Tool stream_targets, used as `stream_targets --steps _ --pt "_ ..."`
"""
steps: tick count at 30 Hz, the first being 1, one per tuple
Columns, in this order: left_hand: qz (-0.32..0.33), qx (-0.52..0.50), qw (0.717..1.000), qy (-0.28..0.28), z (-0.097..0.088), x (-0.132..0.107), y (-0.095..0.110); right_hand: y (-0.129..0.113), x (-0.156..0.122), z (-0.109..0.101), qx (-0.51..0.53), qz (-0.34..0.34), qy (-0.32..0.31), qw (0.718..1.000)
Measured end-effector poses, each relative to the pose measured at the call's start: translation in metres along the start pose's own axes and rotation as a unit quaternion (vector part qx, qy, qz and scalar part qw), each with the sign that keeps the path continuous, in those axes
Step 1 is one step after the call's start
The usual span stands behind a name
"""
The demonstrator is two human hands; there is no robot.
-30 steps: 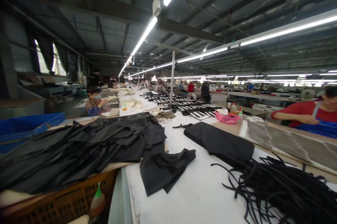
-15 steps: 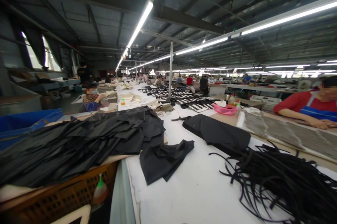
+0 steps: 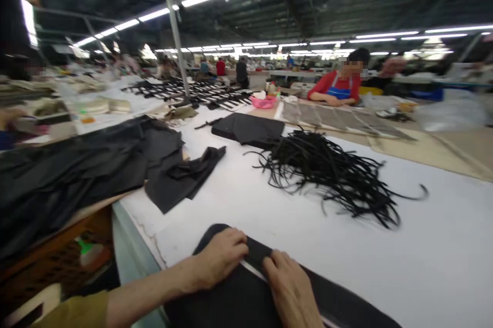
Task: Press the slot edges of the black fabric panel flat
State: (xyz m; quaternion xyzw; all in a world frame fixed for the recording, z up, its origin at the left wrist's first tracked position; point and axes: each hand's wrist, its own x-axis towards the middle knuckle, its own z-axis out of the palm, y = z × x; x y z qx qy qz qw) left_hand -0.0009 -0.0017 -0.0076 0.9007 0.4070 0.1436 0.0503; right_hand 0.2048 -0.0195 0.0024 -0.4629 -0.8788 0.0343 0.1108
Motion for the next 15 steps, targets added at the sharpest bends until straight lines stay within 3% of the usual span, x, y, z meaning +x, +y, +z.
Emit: stream_targets --steps 3,7,15 --pt "-0.022 -0.063 0.998 0.007 0.0 -0.003 -0.006 0.0 0.0 -0.002 0.017 0.029 -0.025 0.999" --pt "-0.041 -0.102 0.994 0.004 -0.002 -0.004 -0.007 0.0 -0.007 -0.007 0.049 0.062 0.003 0.997" --pt "-0.047 -0.13 0.99 -0.001 -0.004 -0.001 -0.007 -0.004 -0.012 0.003 -0.009 0.043 0.003 0.999"
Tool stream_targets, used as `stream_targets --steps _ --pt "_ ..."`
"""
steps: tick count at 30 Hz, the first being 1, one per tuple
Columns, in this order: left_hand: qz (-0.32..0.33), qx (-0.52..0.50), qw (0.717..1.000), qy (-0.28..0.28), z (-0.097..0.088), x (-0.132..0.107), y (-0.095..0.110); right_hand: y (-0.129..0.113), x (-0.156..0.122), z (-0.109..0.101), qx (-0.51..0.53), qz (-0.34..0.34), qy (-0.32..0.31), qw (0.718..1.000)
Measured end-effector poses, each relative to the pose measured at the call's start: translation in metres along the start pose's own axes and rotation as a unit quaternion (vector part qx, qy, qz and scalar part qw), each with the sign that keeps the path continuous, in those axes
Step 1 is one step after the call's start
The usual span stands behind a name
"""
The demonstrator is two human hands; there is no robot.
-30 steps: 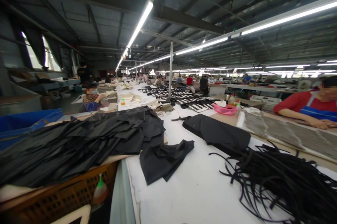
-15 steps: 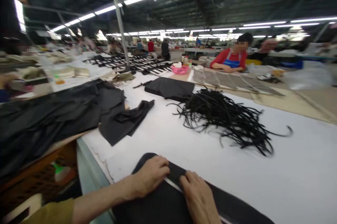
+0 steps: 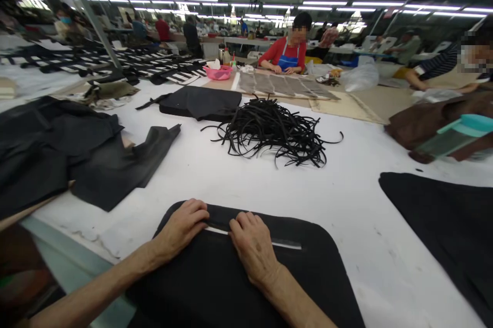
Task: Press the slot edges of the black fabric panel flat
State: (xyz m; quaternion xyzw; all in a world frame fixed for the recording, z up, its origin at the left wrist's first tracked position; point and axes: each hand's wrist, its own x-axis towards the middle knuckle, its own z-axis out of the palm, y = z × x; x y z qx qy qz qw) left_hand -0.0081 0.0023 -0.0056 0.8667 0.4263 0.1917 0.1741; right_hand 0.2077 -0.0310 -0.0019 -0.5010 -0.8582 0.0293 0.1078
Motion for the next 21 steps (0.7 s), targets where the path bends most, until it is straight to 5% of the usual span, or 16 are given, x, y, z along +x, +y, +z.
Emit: stream_targets --steps 14,21 --pt "-0.043 -0.035 0.998 -0.024 -0.006 0.004 0.005 0.023 -0.023 -0.012 0.159 0.139 -0.015 0.977" --pt "-0.056 0.004 0.998 -0.015 -0.004 -0.001 0.013 0.018 -0.023 -0.015 0.116 0.162 -0.021 0.98"
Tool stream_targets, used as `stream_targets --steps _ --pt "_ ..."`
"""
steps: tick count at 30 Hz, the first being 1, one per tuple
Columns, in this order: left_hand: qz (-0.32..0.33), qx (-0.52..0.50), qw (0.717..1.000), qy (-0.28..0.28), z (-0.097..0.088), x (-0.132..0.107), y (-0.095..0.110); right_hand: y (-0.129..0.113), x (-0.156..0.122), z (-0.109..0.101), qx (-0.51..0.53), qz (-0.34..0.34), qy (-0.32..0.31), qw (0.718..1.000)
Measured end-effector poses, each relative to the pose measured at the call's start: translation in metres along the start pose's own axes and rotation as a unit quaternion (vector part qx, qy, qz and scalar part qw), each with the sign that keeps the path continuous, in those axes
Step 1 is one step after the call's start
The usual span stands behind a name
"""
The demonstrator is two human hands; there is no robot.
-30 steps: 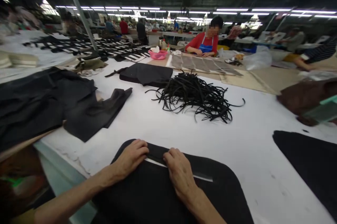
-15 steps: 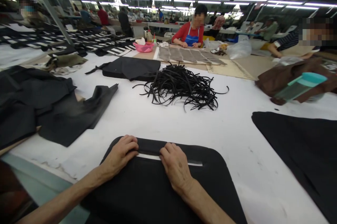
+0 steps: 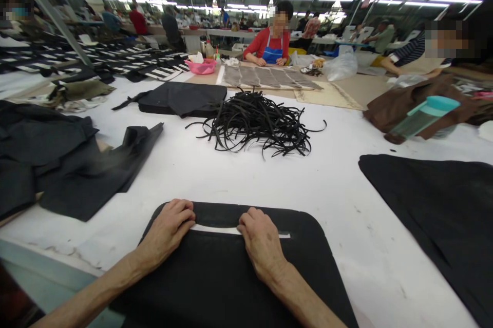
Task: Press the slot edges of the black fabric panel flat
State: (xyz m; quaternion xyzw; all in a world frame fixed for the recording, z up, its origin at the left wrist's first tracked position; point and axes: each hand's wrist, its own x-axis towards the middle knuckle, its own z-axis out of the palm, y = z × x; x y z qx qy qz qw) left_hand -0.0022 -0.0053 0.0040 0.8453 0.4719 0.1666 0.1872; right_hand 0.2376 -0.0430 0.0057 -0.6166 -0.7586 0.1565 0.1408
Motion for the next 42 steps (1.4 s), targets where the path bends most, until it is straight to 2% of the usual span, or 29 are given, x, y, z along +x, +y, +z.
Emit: stream_targets --steps 8,14,27,32,38,42 --pt "-0.054 0.076 0.995 0.027 0.006 -0.002 0.012 -0.012 0.003 0.003 -0.127 0.033 -0.011 0.991" --pt "-0.096 0.067 0.992 0.038 0.007 0.001 0.015 -0.013 0.01 0.001 -0.127 0.067 -0.029 0.989" --pt "-0.151 0.082 0.983 0.058 0.008 0.007 0.01 -0.005 0.017 0.001 -0.1 0.071 -0.04 0.992" --pt "-0.119 0.145 0.981 0.053 0.011 0.007 0.02 -0.004 0.018 0.002 -0.095 0.067 -0.034 0.993" --pt "0.03 0.223 0.974 -0.026 0.022 0.003 0.031 -0.009 0.02 -0.004 -0.09 0.085 -0.053 0.991" --pt "0.076 0.262 0.961 -0.053 0.025 -0.006 0.03 -0.009 0.021 -0.008 -0.088 0.092 -0.066 0.99"
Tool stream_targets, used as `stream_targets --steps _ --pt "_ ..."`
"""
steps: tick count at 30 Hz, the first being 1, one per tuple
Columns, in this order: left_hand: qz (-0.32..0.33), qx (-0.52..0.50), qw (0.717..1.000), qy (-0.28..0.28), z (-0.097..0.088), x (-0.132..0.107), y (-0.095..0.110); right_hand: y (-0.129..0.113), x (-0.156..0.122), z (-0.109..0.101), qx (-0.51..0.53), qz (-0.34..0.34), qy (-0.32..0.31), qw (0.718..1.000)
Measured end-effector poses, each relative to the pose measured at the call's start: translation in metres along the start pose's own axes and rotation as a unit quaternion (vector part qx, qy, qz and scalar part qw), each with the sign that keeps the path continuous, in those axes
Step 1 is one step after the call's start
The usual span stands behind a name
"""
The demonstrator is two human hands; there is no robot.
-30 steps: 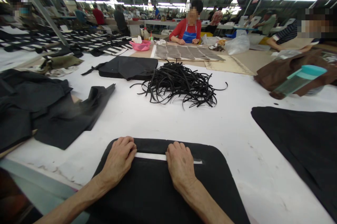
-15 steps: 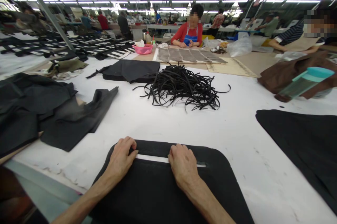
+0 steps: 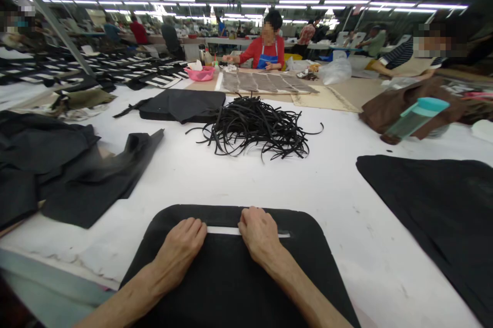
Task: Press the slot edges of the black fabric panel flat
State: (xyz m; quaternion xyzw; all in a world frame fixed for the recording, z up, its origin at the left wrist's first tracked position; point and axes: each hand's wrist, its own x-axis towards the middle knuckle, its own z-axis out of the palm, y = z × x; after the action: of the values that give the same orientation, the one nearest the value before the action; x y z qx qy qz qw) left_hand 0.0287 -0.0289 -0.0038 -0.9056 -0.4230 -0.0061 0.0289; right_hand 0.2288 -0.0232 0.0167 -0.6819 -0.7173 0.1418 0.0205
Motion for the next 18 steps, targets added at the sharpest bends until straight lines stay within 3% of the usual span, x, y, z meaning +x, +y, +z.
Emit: stream_targets --steps 8,14,18 --pt "0.039 0.139 0.989 -0.022 -0.008 -0.008 0.016 -0.003 0.003 -0.005 -0.008 0.013 -0.014 1.0" --pt "0.017 0.12 0.991 -0.051 -0.015 0.009 0.037 -0.006 0.003 -0.01 -0.009 0.025 -0.018 0.999" --pt "0.01 0.108 0.994 -0.031 -0.014 0.007 0.027 -0.004 0.003 -0.01 0.003 0.026 -0.019 0.999"
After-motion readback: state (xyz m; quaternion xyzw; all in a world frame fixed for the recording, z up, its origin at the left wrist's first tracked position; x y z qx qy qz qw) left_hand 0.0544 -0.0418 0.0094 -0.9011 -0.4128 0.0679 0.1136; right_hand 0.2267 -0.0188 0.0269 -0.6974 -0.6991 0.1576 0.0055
